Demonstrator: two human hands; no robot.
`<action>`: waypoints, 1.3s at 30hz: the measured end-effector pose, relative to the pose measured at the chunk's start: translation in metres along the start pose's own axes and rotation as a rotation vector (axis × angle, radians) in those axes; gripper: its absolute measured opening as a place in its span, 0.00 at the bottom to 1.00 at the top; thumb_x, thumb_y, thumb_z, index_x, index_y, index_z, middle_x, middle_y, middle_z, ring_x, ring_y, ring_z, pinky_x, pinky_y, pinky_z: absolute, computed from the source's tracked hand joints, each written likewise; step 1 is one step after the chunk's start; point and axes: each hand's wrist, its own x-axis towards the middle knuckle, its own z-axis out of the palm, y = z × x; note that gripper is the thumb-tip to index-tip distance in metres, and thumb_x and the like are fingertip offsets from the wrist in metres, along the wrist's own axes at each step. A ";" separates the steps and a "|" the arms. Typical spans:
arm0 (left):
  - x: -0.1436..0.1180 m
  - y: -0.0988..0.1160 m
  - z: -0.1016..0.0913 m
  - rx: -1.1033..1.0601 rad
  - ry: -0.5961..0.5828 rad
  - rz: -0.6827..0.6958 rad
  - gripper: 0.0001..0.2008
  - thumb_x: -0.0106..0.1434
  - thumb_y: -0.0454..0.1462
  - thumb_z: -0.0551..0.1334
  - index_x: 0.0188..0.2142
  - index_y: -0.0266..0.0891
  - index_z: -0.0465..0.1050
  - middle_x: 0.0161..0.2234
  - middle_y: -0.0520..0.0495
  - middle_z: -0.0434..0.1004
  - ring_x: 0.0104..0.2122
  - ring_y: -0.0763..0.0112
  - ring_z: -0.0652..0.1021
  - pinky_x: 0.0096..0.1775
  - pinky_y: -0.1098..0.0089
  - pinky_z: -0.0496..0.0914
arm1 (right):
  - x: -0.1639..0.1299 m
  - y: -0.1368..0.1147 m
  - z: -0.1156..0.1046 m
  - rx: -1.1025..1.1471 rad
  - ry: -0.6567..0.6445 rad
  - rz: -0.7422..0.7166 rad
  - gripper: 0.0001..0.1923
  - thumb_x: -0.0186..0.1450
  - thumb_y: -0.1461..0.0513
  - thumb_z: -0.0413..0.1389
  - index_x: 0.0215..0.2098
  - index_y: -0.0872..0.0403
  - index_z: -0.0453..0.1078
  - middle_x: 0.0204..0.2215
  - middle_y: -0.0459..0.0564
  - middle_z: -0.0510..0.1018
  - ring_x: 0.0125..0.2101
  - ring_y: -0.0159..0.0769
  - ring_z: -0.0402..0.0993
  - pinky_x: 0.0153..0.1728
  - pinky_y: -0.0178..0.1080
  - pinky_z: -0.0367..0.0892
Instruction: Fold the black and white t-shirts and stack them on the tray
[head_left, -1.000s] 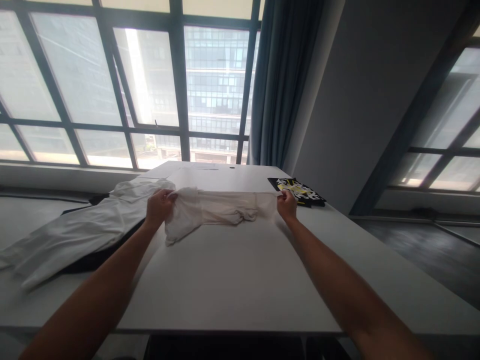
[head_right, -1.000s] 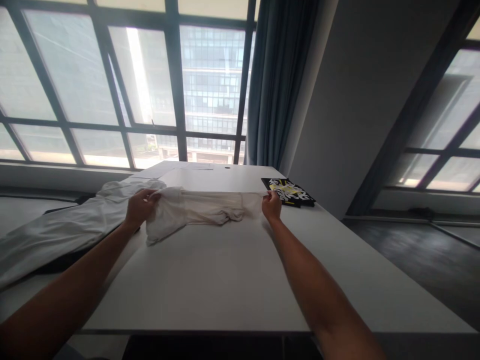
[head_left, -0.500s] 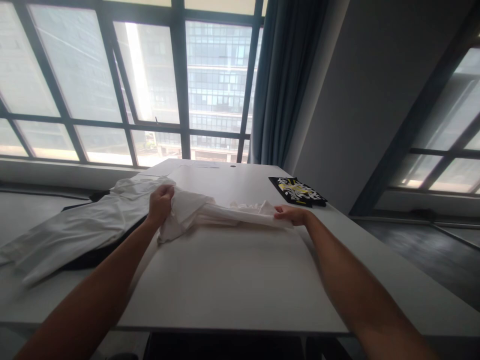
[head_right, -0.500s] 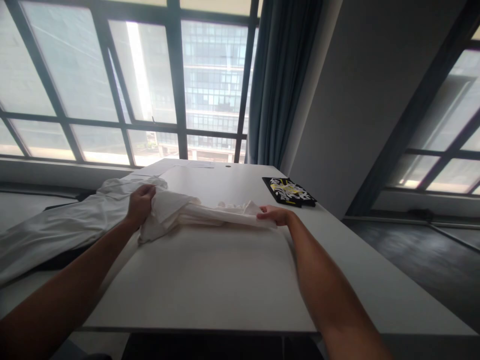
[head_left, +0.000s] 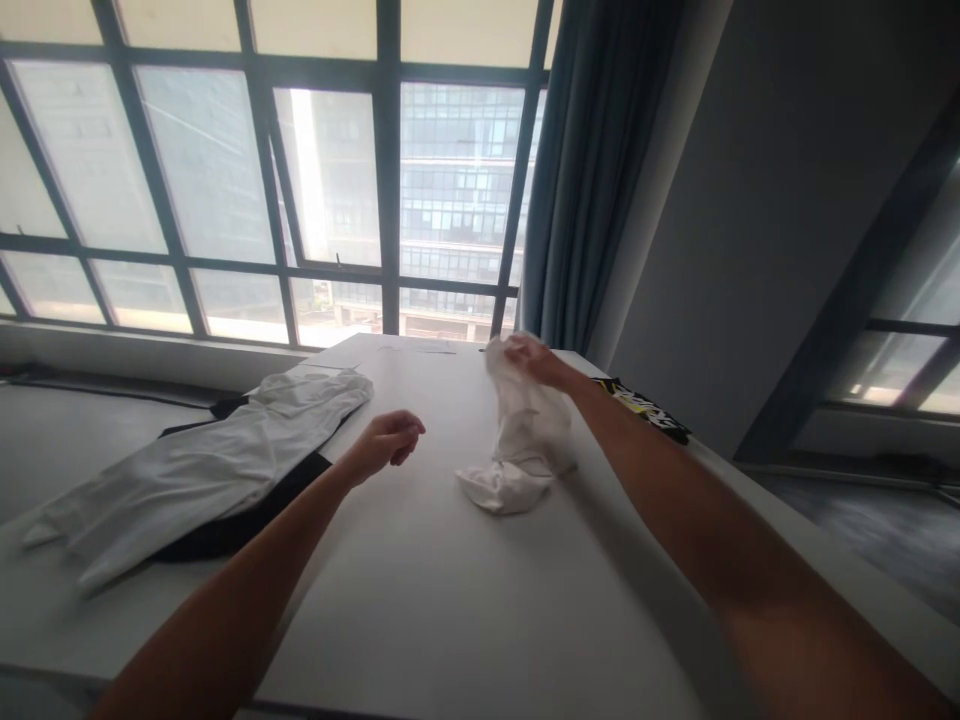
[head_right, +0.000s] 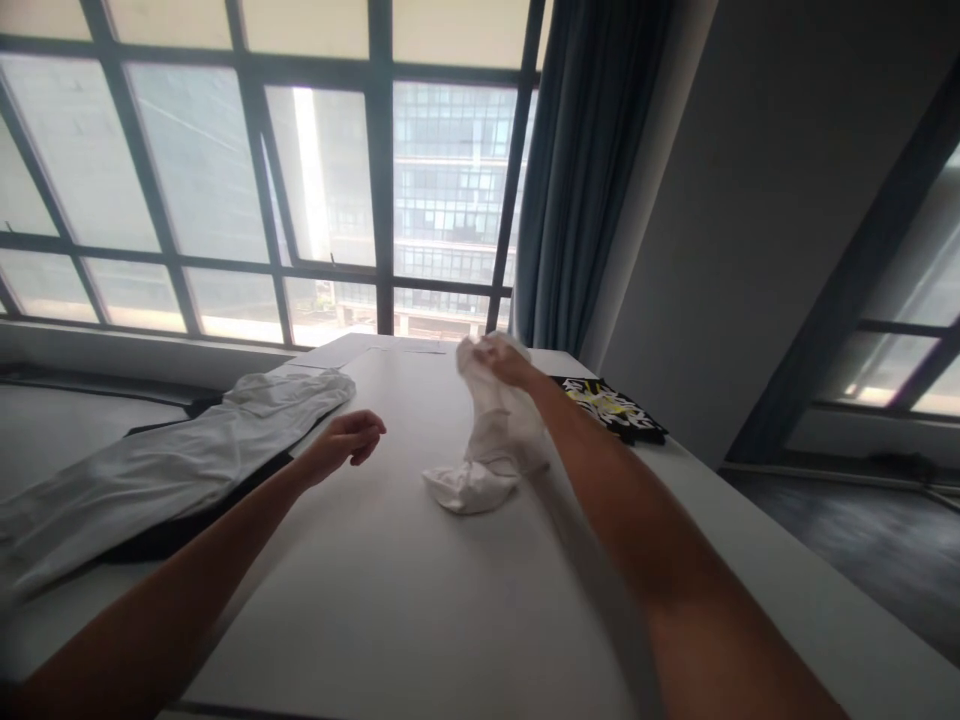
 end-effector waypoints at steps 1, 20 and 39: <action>0.001 -0.005 -0.005 0.044 0.043 -0.003 0.18 0.51 0.48 0.67 0.30 0.36 0.70 0.16 0.56 0.65 0.14 0.79 0.63 0.17 0.76 0.55 | -0.003 -0.008 0.019 0.002 -0.128 -0.025 0.24 0.67 0.50 0.54 0.56 0.54 0.69 0.48 0.54 0.78 0.44 0.38 0.76 0.47 0.40 0.71; -0.001 -0.034 0.032 1.044 0.176 -0.084 0.29 0.67 0.54 0.52 0.58 0.39 0.68 0.55 0.41 0.75 0.53 0.56 0.73 0.51 0.62 0.67 | -0.098 -0.010 0.105 0.074 -0.507 -0.196 0.13 0.61 0.56 0.61 0.40 0.56 0.79 0.35 0.51 0.82 0.35 0.37 0.77 0.38 0.36 0.70; 0.005 -0.032 -0.014 1.220 0.063 -0.443 0.23 0.67 0.50 0.51 0.41 0.42 0.81 0.42 0.38 0.81 0.44 0.54 0.78 0.44 0.62 0.69 | -0.088 0.031 0.068 0.073 -0.728 0.281 0.21 0.59 0.53 0.61 0.45 0.58 0.78 0.32 0.51 0.80 0.30 0.34 0.75 0.32 0.33 0.69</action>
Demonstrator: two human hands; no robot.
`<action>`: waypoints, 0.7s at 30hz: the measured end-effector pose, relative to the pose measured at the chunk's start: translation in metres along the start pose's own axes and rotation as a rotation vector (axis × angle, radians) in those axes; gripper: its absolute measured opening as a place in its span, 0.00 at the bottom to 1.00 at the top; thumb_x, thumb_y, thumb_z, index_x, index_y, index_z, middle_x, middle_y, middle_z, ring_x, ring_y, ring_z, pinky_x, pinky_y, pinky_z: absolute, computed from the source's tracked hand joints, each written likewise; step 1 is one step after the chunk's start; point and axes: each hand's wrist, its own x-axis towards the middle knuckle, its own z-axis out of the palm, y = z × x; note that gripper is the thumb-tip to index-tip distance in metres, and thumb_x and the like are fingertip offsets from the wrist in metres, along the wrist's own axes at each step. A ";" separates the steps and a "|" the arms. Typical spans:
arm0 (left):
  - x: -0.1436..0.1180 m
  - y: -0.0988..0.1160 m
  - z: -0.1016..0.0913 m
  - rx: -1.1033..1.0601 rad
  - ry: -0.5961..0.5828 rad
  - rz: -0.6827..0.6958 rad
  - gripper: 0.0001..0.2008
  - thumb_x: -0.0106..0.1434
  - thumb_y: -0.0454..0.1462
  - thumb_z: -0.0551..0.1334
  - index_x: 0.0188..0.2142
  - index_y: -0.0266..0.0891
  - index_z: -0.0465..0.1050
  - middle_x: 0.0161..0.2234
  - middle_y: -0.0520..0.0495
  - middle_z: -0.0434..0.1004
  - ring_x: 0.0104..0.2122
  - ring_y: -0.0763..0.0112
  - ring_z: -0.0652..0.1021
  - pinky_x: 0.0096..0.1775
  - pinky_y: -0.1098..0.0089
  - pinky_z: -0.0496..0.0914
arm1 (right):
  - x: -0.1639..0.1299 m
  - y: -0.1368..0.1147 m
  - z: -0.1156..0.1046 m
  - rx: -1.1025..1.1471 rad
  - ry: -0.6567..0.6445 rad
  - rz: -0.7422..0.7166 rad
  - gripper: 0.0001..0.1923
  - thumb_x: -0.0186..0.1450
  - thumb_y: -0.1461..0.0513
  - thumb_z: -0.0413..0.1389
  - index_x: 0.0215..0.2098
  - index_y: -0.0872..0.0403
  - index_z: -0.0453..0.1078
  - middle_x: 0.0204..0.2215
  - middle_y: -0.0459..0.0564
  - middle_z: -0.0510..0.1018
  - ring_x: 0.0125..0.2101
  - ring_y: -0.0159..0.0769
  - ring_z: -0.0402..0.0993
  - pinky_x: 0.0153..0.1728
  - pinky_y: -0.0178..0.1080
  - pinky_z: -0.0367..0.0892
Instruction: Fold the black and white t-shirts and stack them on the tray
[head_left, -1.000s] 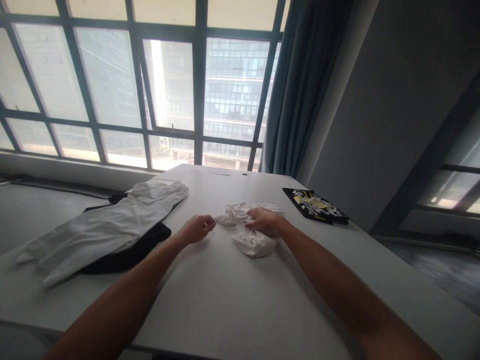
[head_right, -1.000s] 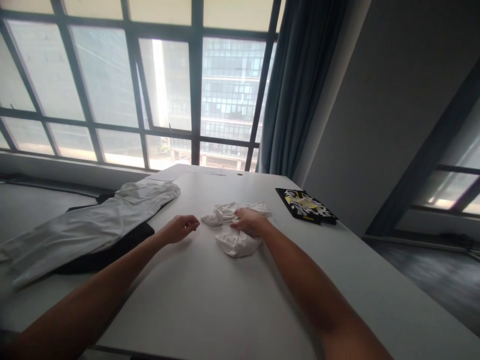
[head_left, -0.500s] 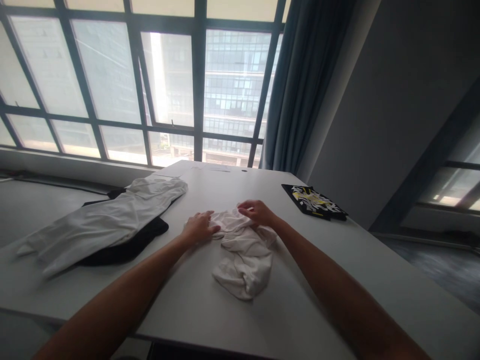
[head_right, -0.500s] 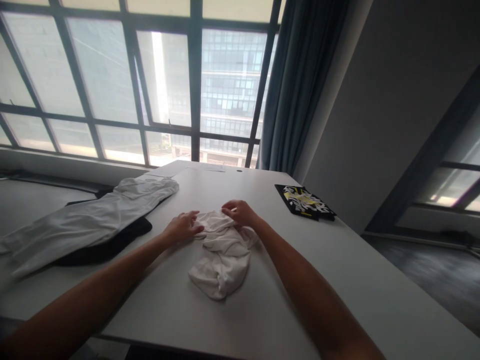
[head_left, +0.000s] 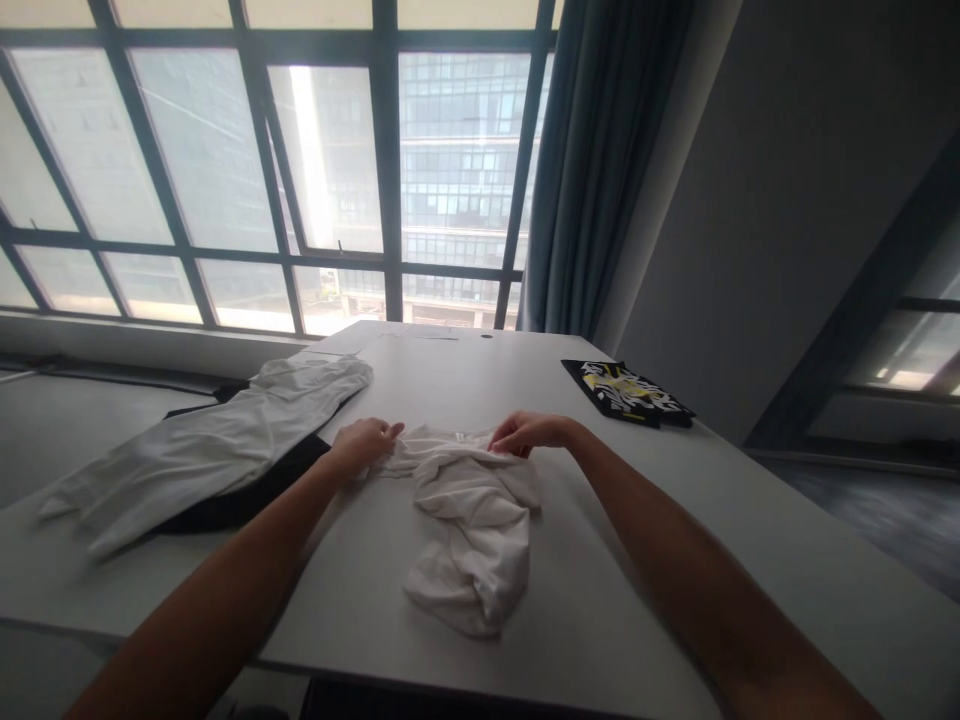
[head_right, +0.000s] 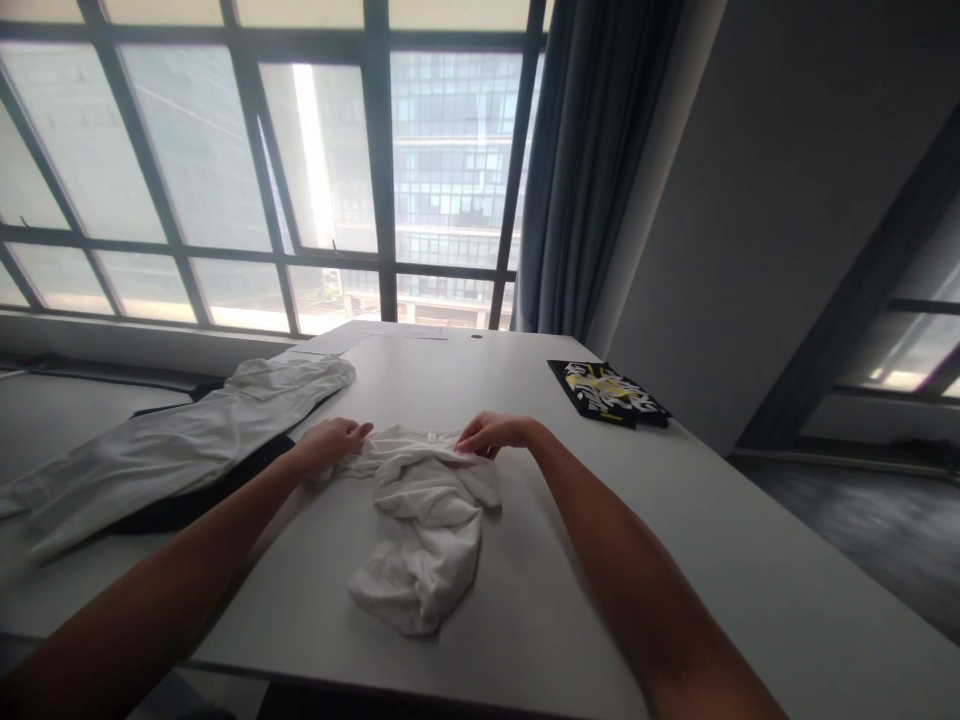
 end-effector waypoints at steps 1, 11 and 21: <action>0.000 0.000 0.001 0.016 0.020 0.007 0.26 0.69 0.51 0.48 0.41 0.41 0.81 0.43 0.37 0.81 0.45 0.53 0.78 0.45 0.59 0.69 | 0.000 0.002 -0.001 -0.010 0.055 0.003 0.22 0.58 0.53 0.62 0.46 0.58 0.77 0.32 0.51 0.80 0.30 0.34 0.75 0.32 0.33 0.69; 0.001 0.011 0.018 0.077 0.148 0.125 0.13 0.64 0.43 0.58 0.41 0.39 0.76 0.49 0.37 0.74 0.51 0.52 0.72 0.49 0.58 0.67 | 0.010 0.022 0.007 -0.127 0.257 -0.076 0.09 0.56 0.61 0.61 0.34 0.57 0.77 0.31 0.47 0.79 0.32 0.34 0.73 0.35 0.32 0.67; -0.002 0.009 0.003 -0.396 0.523 0.204 0.16 0.69 0.45 0.47 0.45 0.40 0.66 0.30 0.46 0.76 0.32 0.62 0.77 0.37 0.67 0.68 | 0.004 0.000 0.002 0.458 0.561 -0.173 0.23 0.72 0.50 0.40 0.48 0.56 0.68 0.36 0.55 0.79 0.36 0.38 0.75 0.39 0.37 0.71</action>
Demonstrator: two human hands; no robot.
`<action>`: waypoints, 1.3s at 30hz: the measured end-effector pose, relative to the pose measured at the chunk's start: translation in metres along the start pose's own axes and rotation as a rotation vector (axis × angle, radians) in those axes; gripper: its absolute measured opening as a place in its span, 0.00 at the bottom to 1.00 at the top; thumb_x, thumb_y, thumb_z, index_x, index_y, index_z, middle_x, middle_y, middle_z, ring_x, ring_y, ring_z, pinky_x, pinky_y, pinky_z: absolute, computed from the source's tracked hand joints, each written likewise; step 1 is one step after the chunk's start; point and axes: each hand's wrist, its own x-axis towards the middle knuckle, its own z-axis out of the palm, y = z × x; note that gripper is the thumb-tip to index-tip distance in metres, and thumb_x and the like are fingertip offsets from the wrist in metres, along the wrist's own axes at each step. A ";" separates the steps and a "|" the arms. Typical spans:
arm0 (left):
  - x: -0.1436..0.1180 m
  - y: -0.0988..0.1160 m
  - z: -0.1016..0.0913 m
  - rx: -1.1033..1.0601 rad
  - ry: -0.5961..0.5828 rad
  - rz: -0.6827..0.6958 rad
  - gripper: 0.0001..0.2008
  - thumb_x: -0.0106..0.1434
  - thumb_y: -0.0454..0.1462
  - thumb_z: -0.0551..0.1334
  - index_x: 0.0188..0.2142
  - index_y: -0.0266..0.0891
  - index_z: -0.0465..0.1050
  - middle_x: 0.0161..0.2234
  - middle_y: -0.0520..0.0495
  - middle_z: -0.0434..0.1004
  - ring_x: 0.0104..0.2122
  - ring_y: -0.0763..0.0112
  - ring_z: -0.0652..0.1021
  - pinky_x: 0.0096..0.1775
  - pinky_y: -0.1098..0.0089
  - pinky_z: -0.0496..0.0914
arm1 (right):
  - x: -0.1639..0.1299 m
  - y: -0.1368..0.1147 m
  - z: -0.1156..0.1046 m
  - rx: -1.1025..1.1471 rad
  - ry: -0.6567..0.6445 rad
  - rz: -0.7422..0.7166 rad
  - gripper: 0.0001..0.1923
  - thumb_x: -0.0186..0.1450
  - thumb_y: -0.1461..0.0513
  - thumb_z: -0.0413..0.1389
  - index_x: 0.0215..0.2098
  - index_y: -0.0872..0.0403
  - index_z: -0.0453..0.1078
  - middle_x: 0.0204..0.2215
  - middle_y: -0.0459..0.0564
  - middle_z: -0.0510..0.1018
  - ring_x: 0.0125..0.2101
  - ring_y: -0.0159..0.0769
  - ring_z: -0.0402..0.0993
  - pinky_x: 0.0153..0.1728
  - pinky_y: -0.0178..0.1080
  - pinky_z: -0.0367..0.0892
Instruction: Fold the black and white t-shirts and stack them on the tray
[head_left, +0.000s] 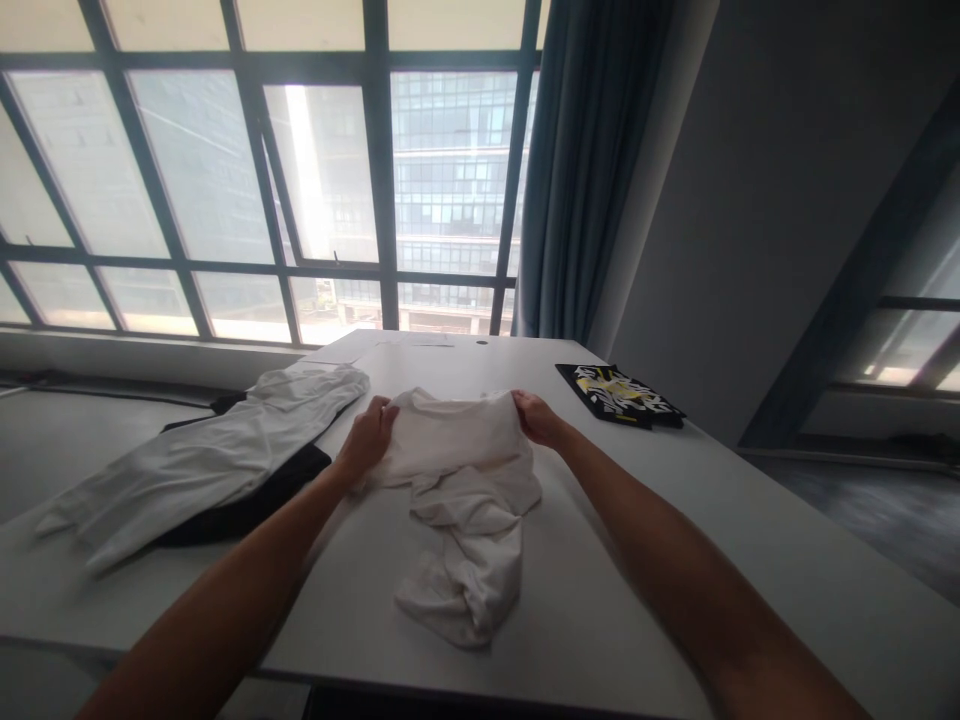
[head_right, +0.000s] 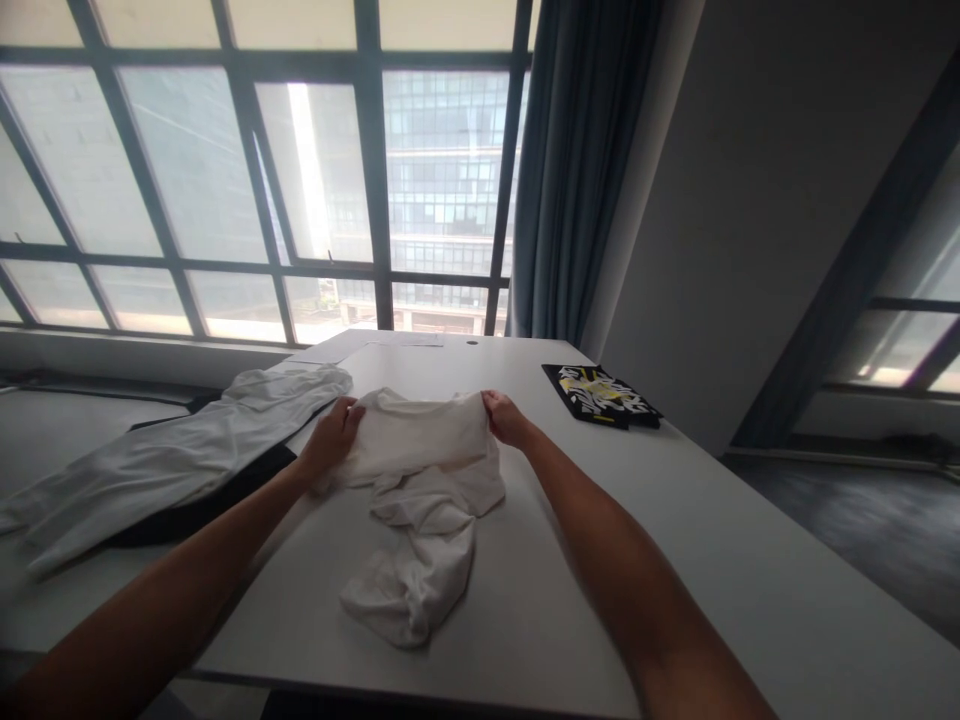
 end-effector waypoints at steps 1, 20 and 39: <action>0.002 -0.002 -0.004 0.002 -0.015 0.018 0.17 0.69 0.47 0.48 0.44 0.40 0.67 0.29 0.47 0.76 0.31 0.63 0.77 0.37 0.67 0.68 | 0.001 -0.002 -0.005 0.016 0.057 -0.008 0.23 0.72 0.51 0.40 0.49 0.56 0.67 0.38 0.55 0.79 0.36 0.38 0.75 0.39 0.37 0.71; 0.118 0.050 -0.072 0.504 -0.193 -0.053 0.16 0.60 0.36 0.61 0.47 0.38 0.77 0.44 0.39 0.77 0.49 0.47 0.75 0.47 0.57 0.69 | 0.008 -0.080 -0.120 -0.661 0.206 -0.051 0.23 0.57 0.58 0.63 0.49 0.58 0.72 0.44 0.56 0.77 0.42 0.43 0.74 0.44 0.39 0.69; 0.056 0.033 0.111 0.286 -0.640 0.282 0.19 0.68 0.46 0.53 0.55 0.44 0.69 0.58 0.41 0.71 0.56 0.56 0.72 0.54 0.60 0.66 | -0.004 0.049 -0.037 -1.075 0.056 0.173 0.27 0.67 0.52 0.53 0.63 0.50 0.63 0.60 0.59 0.66 0.58 0.51 0.64 0.54 0.49 0.62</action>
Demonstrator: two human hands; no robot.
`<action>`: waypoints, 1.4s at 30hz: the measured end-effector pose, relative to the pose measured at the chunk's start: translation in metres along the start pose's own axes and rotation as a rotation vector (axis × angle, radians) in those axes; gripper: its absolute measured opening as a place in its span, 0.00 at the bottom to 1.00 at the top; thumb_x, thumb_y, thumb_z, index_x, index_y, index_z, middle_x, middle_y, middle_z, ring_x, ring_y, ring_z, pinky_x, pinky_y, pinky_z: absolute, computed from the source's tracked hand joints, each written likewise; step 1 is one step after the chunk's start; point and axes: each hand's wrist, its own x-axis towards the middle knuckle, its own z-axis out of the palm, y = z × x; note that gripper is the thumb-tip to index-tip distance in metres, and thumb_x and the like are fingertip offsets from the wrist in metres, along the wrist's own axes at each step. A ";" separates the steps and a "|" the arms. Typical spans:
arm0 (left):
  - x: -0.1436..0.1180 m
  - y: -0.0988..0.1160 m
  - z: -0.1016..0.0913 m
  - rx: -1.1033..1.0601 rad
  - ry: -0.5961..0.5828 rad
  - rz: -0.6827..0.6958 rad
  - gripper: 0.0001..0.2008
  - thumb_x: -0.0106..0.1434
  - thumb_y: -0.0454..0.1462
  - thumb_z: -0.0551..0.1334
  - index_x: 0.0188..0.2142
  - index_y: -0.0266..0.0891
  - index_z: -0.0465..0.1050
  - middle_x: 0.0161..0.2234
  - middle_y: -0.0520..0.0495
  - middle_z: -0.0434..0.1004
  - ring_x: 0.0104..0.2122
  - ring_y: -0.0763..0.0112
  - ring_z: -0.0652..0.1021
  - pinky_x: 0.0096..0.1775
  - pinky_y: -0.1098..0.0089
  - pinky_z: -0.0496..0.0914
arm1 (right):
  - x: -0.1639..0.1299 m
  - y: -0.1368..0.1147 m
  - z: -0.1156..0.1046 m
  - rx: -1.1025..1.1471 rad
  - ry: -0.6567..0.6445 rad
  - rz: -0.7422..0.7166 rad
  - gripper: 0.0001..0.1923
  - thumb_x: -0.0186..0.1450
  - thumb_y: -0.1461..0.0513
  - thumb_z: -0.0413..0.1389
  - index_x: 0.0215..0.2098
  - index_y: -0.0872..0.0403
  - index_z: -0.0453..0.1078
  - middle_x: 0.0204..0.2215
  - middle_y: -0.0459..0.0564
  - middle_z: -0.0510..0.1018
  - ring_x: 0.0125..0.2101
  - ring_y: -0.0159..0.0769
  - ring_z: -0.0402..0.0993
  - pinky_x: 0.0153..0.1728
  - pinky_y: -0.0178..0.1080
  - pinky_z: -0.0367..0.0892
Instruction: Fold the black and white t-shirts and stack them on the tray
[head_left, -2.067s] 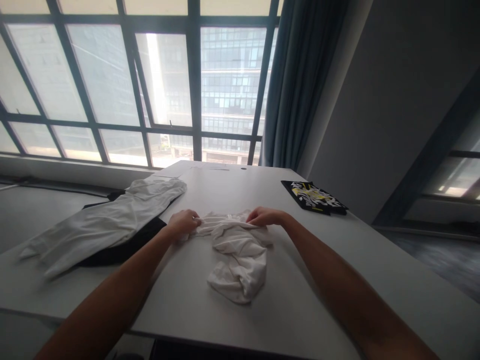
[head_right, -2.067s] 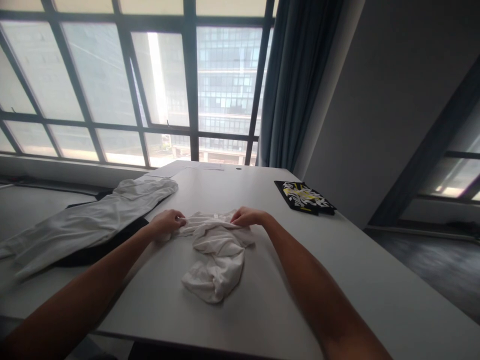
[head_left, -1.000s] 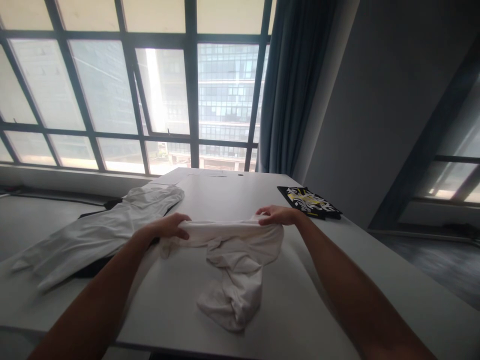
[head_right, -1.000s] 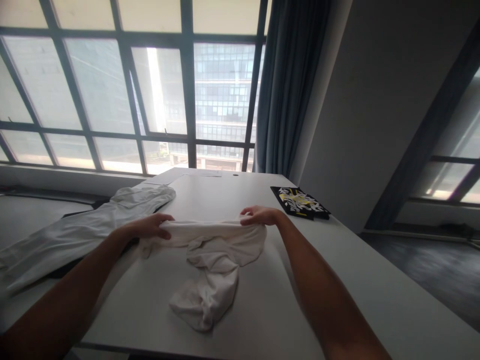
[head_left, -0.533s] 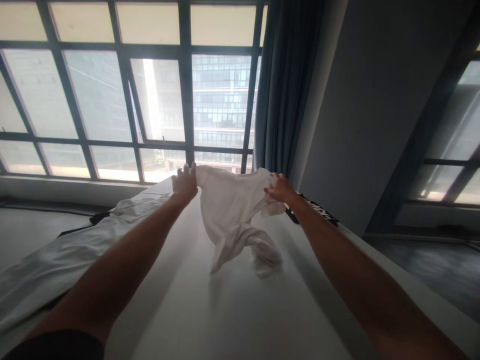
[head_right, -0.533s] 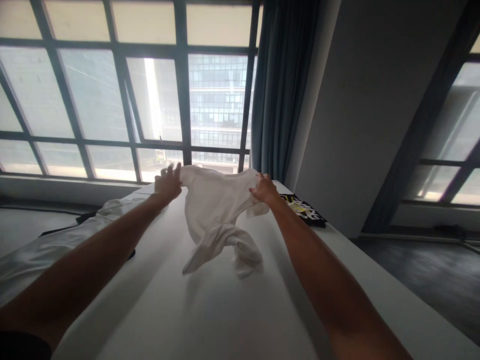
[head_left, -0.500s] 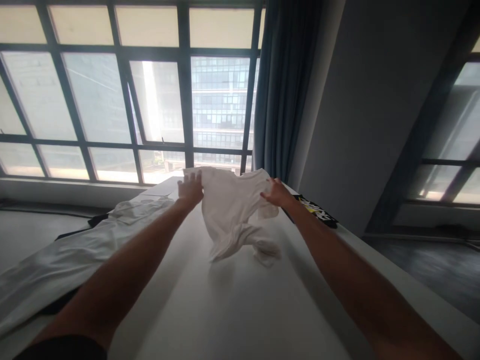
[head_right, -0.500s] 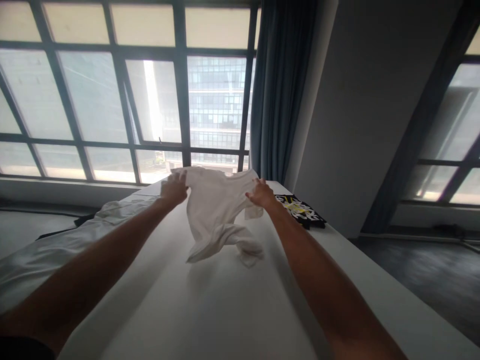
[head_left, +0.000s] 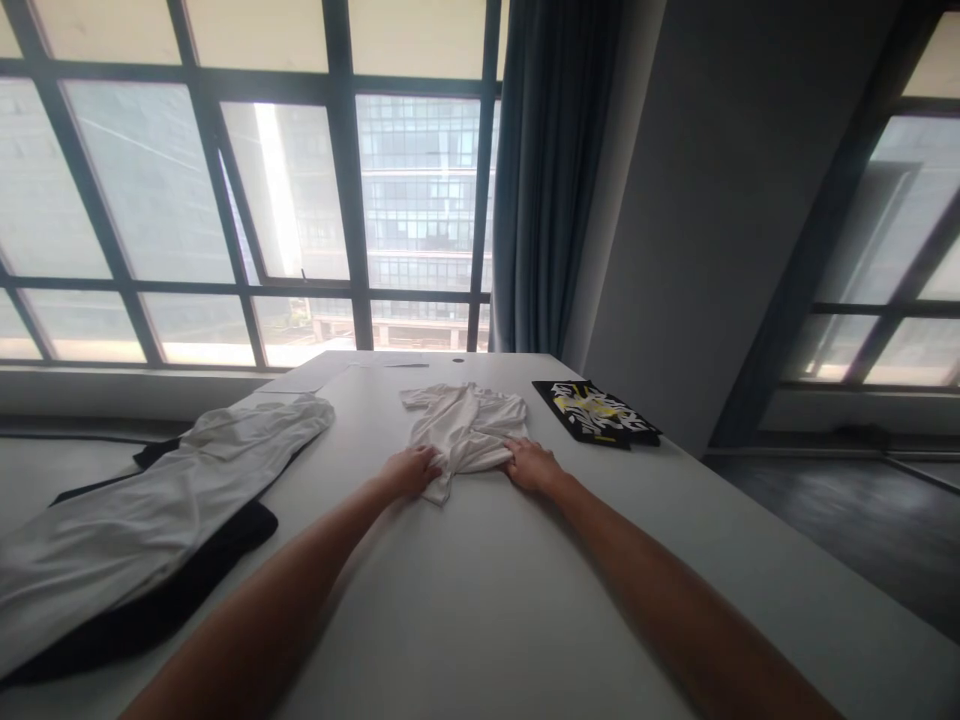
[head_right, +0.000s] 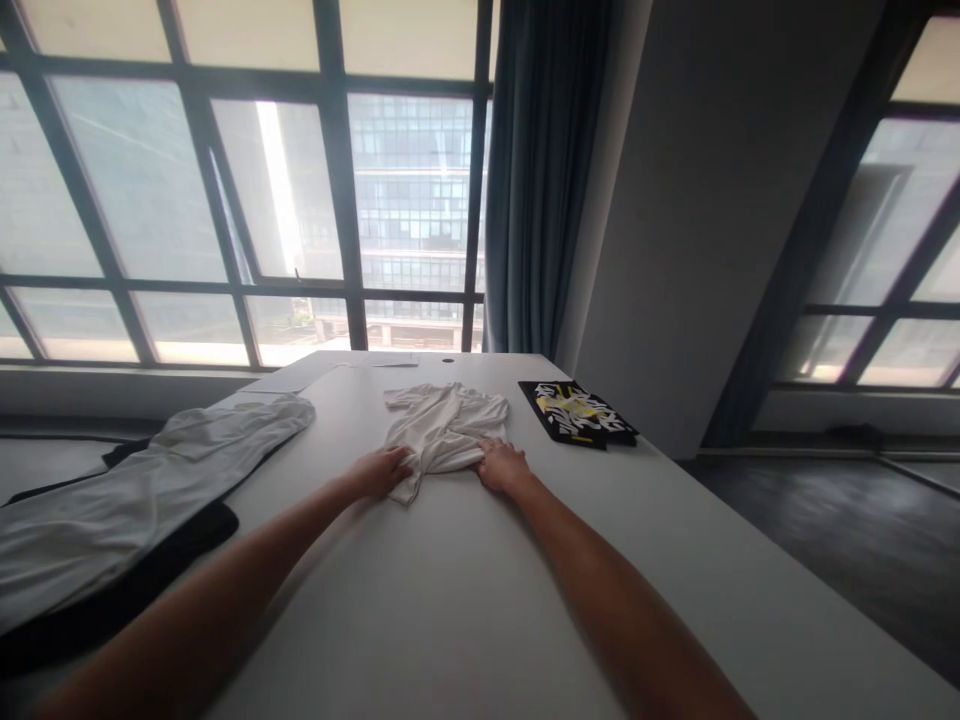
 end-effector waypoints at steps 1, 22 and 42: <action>-0.004 -0.006 -0.002 -0.001 0.008 -0.022 0.17 0.68 0.45 0.54 0.53 0.44 0.70 0.56 0.41 0.73 0.54 0.56 0.74 0.53 0.61 0.67 | -0.002 0.004 0.000 0.003 0.020 0.018 0.26 0.67 0.54 0.53 0.62 0.51 0.64 0.59 0.60 0.67 0.56 0.50 0.66 0.53 0.47 0.63; -0.099 -0.004 -0.014 -0.017 0.143 0.021 0.13 0.66 0.44 0.53 0.41 0.42 0.74 0.44 0.44 0.78 0.40 0.60 0.78 0.41 0.65 0.70 | -0.052 0.024 0.013 0.325 0.278 -0.114 0.20 0.60 0.63 0.59 0.51 0.55 0.72 0.32 0.49 0.80 0.32 0.35 0.74 0.36 0.34 0.64; -0.105 -0.006 -0.032 -0.099 0.529 -0.163 0.10 0.60 0.40 0.55 0.34 0.43 0.75 0.30 0.49 0.80 0.30 0.65 0.78 0.33 0.70 0.68 | -0.049 0.040 0.005 0.197 0.368 0.043 0.11 0.67 0.60 0.51 0.40 0.54 0.74 0.38 0.52 0.81 0.41 0.38 0.74 0.42 0.36 0.61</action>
